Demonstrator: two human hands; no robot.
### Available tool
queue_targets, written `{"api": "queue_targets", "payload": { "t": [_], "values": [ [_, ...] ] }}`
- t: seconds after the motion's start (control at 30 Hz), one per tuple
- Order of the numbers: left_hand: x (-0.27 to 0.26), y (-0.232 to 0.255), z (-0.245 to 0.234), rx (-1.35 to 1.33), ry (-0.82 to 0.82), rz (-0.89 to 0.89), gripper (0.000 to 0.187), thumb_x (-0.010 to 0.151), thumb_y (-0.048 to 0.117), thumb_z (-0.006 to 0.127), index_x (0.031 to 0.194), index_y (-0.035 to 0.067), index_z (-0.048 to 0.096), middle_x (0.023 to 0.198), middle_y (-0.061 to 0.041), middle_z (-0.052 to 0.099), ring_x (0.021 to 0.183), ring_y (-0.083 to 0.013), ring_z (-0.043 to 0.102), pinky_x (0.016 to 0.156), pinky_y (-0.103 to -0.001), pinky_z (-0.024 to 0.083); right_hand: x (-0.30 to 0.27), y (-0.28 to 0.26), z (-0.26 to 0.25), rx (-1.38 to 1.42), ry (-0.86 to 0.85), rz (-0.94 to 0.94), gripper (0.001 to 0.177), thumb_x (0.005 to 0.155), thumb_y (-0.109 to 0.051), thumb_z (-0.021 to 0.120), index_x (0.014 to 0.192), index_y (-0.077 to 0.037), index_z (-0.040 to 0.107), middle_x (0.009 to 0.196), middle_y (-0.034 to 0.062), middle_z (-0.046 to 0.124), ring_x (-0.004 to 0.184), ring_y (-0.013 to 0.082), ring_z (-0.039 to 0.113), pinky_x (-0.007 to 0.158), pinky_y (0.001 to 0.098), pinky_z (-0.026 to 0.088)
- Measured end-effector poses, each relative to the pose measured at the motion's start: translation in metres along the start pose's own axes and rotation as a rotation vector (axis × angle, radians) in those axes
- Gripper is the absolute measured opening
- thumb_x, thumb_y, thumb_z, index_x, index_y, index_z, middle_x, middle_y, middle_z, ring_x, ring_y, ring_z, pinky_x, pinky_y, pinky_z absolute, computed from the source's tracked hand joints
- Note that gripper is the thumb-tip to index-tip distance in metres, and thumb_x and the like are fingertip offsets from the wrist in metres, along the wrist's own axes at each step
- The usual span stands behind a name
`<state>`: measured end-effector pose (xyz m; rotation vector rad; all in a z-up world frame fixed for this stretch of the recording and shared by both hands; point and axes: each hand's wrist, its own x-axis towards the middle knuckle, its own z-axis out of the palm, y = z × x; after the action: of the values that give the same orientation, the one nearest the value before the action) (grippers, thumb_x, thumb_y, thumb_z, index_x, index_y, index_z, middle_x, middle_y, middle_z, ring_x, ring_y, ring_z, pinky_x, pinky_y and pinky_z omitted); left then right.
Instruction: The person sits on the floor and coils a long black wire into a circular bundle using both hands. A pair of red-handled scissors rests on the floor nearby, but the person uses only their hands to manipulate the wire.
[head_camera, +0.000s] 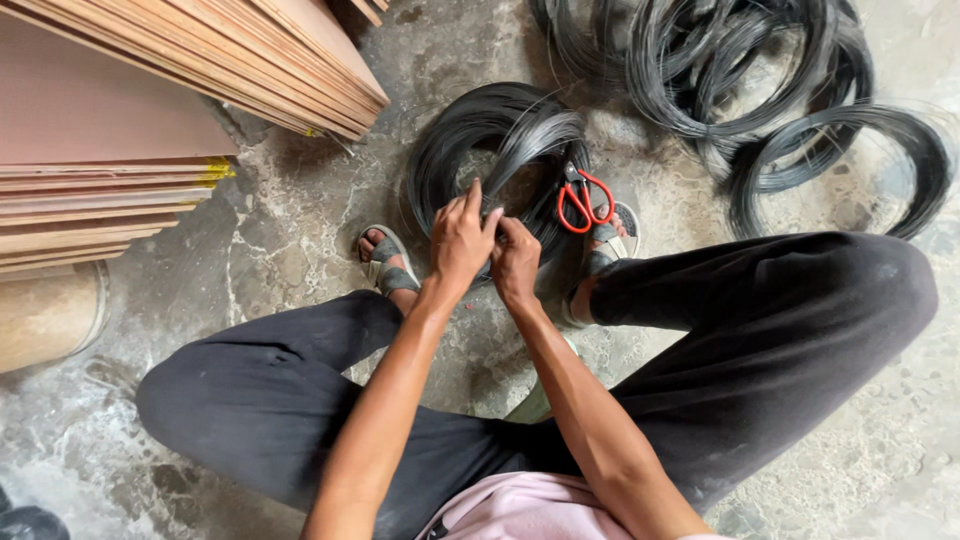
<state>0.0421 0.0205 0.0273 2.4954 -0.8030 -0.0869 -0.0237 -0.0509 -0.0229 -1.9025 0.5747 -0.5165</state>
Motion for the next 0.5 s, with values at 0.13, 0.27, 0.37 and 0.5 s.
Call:
{"api": "queue_targets", "payload": {
  "t": [0.13, 0.27, 0.37, 0.5],
  "values": [
    [-0.004, -0.013, 0.027, 0.13, 0.161, 0.059, 0.039, 0.084, 0.02, 0.061, 0.117, -0.001, 0.054, 0.097, -0.016, 0.065, 0.091, -0.0266, 0.063, 0.082, -0.036, 0.046, 0.008, 0.003, 0.001, 0.089, -0.007, 0.086, 0.006, 0.077, -0.013, 0.067, 0.083, -0.012, 0.066, 0.067, 0.0099, 0.061, 0.064, 0.0213, 0.061, 0.059, 0.0355, 0.048],
    [-0.009, -0.014, 0.03, 0.263, 0.195, 0.129, 0.037, 0.084, 0.02, 0.06, 0.116, 0.003, 0.053, 0.102, -0.012, 0.063, 0.098, -0.022, 0.06, 0.088, -0.033, 0.044, 0.017, 0.016, -0.022, 0.011, -0.223, 0.196, 0.015, 0.079, -0.015, 0.066, 0.093, -0.01, 0.067, 0.075, 0.015, 0.065, 0.073, 0.0314, 0.063, 0.066, 0.0406, 0.049],
    [-0.009, 0.007, 0.02, 0.371, 0.227, 0.124, 0.038, 0.081, 0.018, 0.063, 0.115, 0.002, 0.054, 0.119, -0.018, 0.053, 0.11, -0.0282, 0.052, 0.093, -0.039, 0.041, 0.032, 0.021, -0.025, 0.128, -0.249, 0.347, 0.02, 0.088, -0.024, 0.056, 0.096, -0.008, 0.065, 0.085, 0.0144, 0.063, 0.085, 0.0255, 0.059, 0.077, 0.0387, 0.045],
    [-0.011, 0.036, 0.007, 0.456, 0.302, 0.125, 0.037, 0.083, 0.015, 0.062, 0.114, -0.002, 0.053, 0.136, -0.025, 0.038, 0.125, -0.0374, 0.039, 0.102, -0.048, 0.032, 0.061, 0.052, -0.007, 0.305, -0.597, 0.553, 0.025, 0.088, -0.033, 0.055, 0.099, -0.017, 0.07, 0.093, 0.0003, 0.066, 0.09, 0.0157, 0.059, 0.083, 0.0332, 0.044]
  ]
}}
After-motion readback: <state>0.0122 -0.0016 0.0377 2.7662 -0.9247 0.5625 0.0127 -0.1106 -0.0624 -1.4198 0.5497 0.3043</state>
